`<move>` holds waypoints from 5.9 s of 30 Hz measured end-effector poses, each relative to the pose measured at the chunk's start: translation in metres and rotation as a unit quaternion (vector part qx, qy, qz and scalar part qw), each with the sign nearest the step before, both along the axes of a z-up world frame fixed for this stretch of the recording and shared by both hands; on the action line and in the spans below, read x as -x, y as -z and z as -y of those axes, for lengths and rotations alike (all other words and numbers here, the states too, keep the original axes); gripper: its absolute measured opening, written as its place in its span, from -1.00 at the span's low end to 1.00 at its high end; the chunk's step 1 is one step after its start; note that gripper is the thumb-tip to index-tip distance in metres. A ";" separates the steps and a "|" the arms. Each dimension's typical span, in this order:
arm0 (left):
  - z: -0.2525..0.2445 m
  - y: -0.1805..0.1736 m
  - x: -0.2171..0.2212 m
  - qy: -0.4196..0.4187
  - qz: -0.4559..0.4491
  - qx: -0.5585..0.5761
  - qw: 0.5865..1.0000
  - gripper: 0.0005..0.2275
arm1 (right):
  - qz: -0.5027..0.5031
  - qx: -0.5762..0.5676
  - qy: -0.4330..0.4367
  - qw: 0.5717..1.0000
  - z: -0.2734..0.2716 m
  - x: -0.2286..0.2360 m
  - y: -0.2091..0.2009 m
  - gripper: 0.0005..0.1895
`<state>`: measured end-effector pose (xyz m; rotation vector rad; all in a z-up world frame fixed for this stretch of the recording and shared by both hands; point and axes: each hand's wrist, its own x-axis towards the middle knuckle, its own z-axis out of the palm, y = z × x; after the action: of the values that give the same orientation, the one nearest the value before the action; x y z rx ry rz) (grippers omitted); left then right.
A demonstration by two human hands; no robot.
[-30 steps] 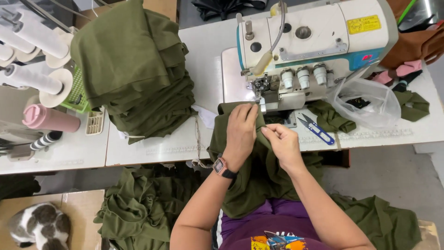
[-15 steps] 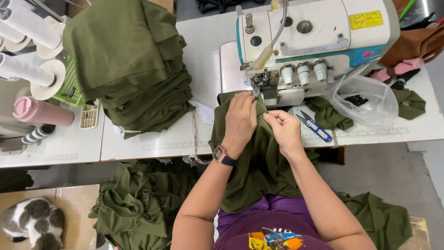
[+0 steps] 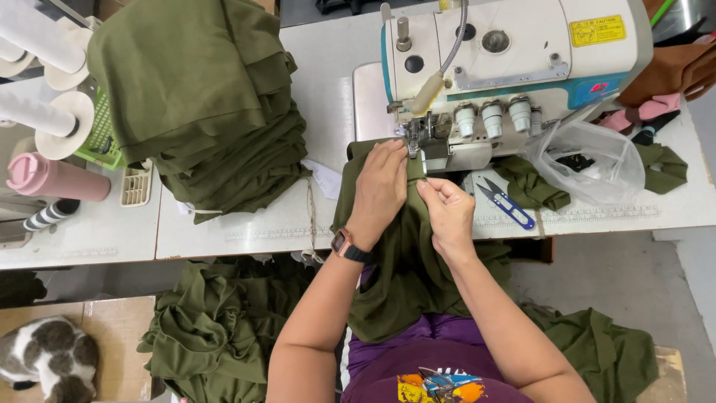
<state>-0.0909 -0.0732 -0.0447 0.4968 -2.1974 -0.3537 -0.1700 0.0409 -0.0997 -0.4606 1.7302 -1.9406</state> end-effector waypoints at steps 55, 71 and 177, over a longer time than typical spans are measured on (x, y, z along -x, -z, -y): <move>-0.042 0.002 -0.010 0.032 0.032 0.016 0.999 -0.72 | -0.023 -0.066 -0.089 0.994 -0.021 0.011 -0.036 -0.70; -0.049 0.005 -0.005 -0.018 0.087 0.110 0.990 -0.69 | -0.093 -0.042 -0.109 0.989 -0.039 0.012 -0.052 -0.81; -0.113 -0.051 -0.081 0.054 0.162 -0.101 0.980 -0.92 | 0.071 0.020 -0.234 0.969 -0.045 0.000 0.007 -0.79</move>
<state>-0.0101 0.0398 0.0061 0.5791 -2.5252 -0.5936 -0.1697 0.0859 -0.1068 -0.6601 1.3459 -1.6238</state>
